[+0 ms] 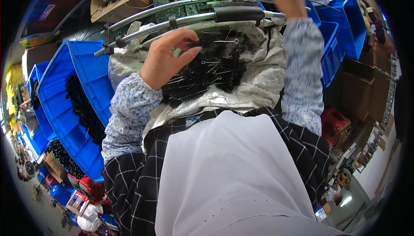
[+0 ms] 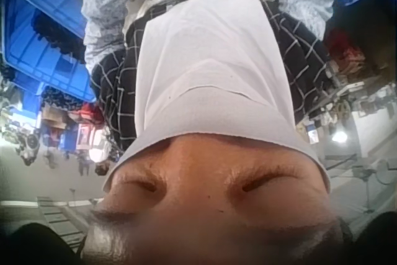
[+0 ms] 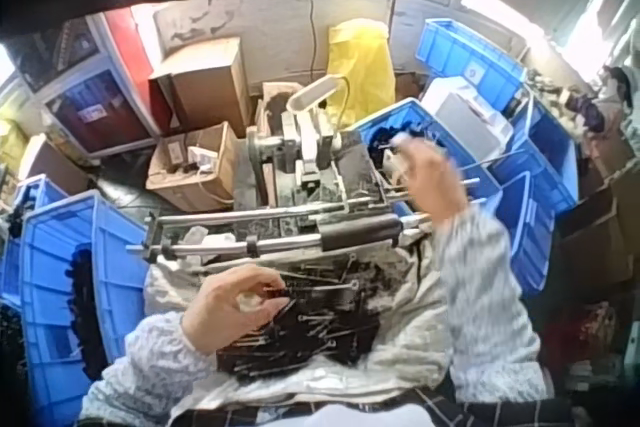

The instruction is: The person operates a green industrial machine by repeatedly feeding small black objects into a rotating roller mechanism. They use their left hand to pick up the objects from a pile on a white cloth and their right hand to guide them into the machine's intake. The processed objects are collected in a blue bin to the right.

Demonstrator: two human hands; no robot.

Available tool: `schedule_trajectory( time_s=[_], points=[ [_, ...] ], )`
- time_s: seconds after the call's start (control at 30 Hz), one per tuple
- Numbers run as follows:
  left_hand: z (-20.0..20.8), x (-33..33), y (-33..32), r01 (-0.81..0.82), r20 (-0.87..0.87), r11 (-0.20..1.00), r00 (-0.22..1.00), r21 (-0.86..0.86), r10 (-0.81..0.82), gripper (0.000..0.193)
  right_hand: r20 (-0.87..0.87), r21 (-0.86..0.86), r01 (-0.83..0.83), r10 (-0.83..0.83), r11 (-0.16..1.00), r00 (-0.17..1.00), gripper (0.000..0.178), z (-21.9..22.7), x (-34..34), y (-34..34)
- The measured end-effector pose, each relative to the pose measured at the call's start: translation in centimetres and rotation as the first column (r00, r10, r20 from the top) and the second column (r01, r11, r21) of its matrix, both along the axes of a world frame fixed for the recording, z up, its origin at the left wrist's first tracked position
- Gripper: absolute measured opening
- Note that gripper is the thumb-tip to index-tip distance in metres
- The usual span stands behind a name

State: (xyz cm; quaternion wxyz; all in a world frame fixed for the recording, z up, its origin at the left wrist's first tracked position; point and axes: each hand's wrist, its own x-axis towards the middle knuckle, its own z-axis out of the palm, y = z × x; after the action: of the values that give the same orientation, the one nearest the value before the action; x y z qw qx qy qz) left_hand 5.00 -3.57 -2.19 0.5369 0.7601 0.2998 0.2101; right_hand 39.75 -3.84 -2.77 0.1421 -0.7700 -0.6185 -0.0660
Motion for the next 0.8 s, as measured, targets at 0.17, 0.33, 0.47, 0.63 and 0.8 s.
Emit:
schedule_trajectory(
  time_s=[0.17,0.33,0.47,0.63,0.8],
  points=[
    [-1.3,2.2,0.0,-0.112,0.146,0.978,0.986,0.174,0.087,0.031,-0.685,-0.091,-0.454,0.275,0.886,0.674,0.031,1.4,-14.5,-6.0],
    [-1.3,-1.0,-0.4,-0.147,-0.039,0.982,0.988,0.115,0.153,0.045,-0.239,0.131,-0.259,0.284,0.957,0.928,0.026,-1.0,-11.8,-1.7],
    [-5.2,-3.2,-1.6,0.332,-0.469,0.938,0.847,0.099,-0.25,0.041,0.115,0.128,-0.011,-0.004,0.992,0.993,0.023,-5.3,-5.2,3.6],
    [-6.1,-2.6,-2.2,0.292,-0.372,0.945,0.902,0.15,-0.219,0.013,0.106,0.056,0.013,-0.019,0.998,0.994,0.026,-6.8,-4.5,4.7],
    [-3.9,-2.7,-1.9,0.243,-0.19,0.949,0.96,0.2,-0.206,0.013,0.069,0.091,-0.043,0.037,0.995,0.997,0.025,-6.7,-4.6,4.7]
  ],
)
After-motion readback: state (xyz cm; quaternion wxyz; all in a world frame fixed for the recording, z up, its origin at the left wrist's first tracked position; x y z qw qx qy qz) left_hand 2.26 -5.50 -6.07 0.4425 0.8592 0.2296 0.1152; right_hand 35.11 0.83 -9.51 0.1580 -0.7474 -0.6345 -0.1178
